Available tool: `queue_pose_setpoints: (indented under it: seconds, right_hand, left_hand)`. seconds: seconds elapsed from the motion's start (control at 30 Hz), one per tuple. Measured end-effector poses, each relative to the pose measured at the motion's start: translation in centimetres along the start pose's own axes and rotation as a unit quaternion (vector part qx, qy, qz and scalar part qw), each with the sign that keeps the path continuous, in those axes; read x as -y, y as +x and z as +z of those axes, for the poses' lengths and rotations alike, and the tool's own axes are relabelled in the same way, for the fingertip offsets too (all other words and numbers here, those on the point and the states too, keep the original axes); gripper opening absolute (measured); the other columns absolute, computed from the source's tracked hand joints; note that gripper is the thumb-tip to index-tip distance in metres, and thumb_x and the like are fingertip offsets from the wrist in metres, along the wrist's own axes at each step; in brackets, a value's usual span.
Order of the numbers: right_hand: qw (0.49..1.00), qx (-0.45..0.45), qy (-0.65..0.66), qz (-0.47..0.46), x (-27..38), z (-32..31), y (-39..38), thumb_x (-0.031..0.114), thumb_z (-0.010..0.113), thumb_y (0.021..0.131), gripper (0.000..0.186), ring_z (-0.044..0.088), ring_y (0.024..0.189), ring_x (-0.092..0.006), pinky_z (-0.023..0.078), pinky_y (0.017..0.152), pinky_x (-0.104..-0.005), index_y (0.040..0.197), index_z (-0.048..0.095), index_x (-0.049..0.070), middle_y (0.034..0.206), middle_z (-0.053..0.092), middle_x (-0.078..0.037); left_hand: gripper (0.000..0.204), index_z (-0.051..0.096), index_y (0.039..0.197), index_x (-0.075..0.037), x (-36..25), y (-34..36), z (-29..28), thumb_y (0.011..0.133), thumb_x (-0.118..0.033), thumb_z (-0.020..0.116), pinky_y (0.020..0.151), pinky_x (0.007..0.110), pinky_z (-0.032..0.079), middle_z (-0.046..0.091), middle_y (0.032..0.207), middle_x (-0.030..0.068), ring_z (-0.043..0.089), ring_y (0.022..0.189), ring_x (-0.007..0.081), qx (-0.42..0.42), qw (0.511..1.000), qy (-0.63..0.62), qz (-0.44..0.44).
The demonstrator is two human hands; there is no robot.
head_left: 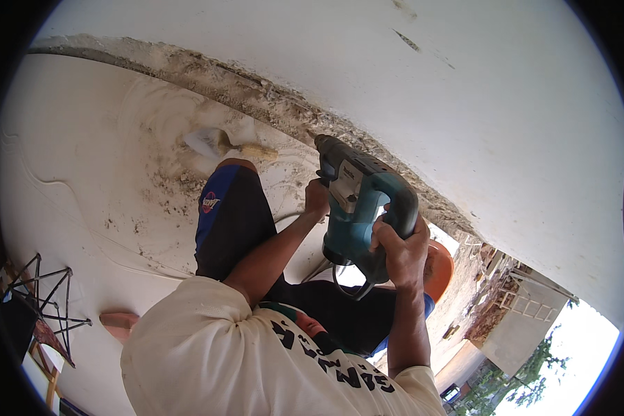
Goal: The person uses a hammer drill to chip and break away the concrete edge of a floor, holding the tool with both hands while sitting on the ground.
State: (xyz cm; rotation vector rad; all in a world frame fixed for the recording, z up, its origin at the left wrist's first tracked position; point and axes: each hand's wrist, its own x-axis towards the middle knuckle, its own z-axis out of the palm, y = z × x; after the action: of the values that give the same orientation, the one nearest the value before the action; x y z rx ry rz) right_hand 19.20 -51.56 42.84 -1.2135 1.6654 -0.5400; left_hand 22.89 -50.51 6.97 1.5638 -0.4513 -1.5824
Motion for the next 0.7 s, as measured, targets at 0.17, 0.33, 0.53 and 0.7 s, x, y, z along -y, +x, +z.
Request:
queue_pose_setpoints:
  seconds: [0.17,0.33,0.53,0.7]
  right_hand:
    - [1.000,0.009,0.007,0.000,-2.5,-3.3,1.9,0.006,0.062,0.083,0.031,0.060,0.058,-0.0121,0.049,0.055,-0.0265,0.111,0.060,-0.006,0.077,0.066,-0.009]
    - [0.996,0.071,-0.047,-0.018,-5.7,-4.6,2.0,0.012,0.072,0.081,0.023,0.069,0.068,-0.0160,0.054,0.065,-0.0315,0.100,0.063,0.003,0.081,0.071,-0.009]
    - [0.993,0.110,-0.041,-0.032,-13.1,-6.5,-0.5,0.013,0.075,0.083,0.030,0.071,0.077,-0.0200,0.055,0.074,-0.0341,0.107,0.060,0.004,0.088,0.073,-0.011]
    - [0.974,0.182,0.040,-0.127,-14.9,-5.0,-2.8,0.013,0.076,0.085,0.029,0.067,0.074,-0.0172,0.054,0.071,-0.0340,0.107,0.060,0.004,0.084,0.071,-0.010]
  left_hand:
    - [0.028,0.068,0.086,-0.003,-0.6,-2.4,1.5,0.078,-0.028,0.080,0.070,0.045,0.056,0.072,0.080,0.0193,0.072,0.081,0.0369,0.019,0.980,0.136,0.141]
    - [0.026,0.067,0.097,-0.004,6.3,1.2,3.1,0.085,-0.026,0.073,0.071,0.042,0.057,0.072,0.090,0.0167,0.072,0.084,0.0309,-0.001,0.990,-0.102,0.095]
    - [0.029,0.059,0.122,-0.006,12.6,2.9,7.9,0.102,-0.022,0.046,0.080,0.036,0.058,0.066,0.118,0.0113,0.068,0.099,0.0192,0.084,0.944,-0.306,0.089]
    - [0.025,0.066,0.103,-0.003,19.8,10.1,-3.4,0.091,-0.025,0.064,0.069,0.038,0.055,0.071,0.091,0.0122,0.068,0.080,0.0188,-0.060,0.963,-0.217,0.149]
